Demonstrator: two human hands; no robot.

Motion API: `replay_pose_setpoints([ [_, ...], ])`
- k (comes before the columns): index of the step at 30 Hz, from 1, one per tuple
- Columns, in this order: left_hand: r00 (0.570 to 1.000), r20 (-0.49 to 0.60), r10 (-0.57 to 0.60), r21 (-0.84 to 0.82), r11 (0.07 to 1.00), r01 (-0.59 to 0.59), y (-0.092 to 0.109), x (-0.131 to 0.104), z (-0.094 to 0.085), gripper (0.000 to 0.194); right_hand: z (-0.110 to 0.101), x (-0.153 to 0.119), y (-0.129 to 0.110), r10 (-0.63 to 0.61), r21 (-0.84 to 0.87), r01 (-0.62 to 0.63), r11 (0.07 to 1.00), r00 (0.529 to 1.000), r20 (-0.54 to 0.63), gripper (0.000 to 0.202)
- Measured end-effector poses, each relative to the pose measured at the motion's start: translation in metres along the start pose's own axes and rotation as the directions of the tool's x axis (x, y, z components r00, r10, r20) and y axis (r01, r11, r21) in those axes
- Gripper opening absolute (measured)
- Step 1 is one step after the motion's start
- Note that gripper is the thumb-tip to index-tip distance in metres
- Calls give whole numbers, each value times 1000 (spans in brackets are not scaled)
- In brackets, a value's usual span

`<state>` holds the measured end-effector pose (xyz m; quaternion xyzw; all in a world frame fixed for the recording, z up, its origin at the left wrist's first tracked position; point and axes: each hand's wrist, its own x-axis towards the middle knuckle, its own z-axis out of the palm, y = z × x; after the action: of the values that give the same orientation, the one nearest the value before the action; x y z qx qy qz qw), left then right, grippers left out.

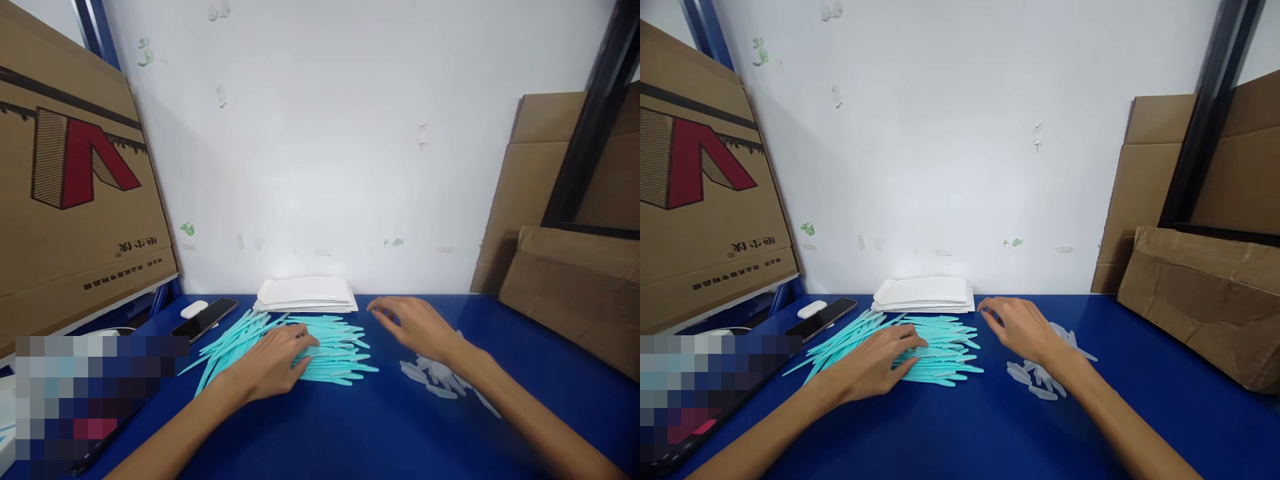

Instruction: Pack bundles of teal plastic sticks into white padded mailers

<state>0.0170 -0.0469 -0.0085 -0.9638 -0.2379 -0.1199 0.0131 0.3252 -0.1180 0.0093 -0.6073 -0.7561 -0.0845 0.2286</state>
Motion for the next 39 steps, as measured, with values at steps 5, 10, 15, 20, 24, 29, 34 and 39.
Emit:
replay_pose_setpoints([
  [5,999,-28,43,35,999,-42,-2,2,7,34,-24,-6,39,125,144,-194,970,912,390,24],
  [10,991,-83,105,39,994,-102,-1,4,10,46,-32,-16,51,122,211,-339,917,742,660,36],
  [15,977,-176,120,-19,992,-125,2,6,9,59,-24,-14,36,129,181,-343,922,711,691,28],
  [20,970,-229,87,-58,993,-103,5,6,6,72,-22,-14,29,96,208,-333,920,704,704,23],
  [24,971,-223,86,-70,992,-104,4,4,4,84,-22,-14,32,90,214,-281,935,774,627,24],
  [29,965,-250,73,-80,992,-96,-1,6,9,72,-15,-8,29,66,247,-216,945,862,503,24],
  [34,947,-322,-15,-167,985,-41,-1,9,11,40,-5,-2,6,-24,130,-4,991,977,212,27],
  [39,934,-348,-83,-210,978,9,2,7,11,41,4,-4,-18,-176,129,164,978,981,88,33],
])
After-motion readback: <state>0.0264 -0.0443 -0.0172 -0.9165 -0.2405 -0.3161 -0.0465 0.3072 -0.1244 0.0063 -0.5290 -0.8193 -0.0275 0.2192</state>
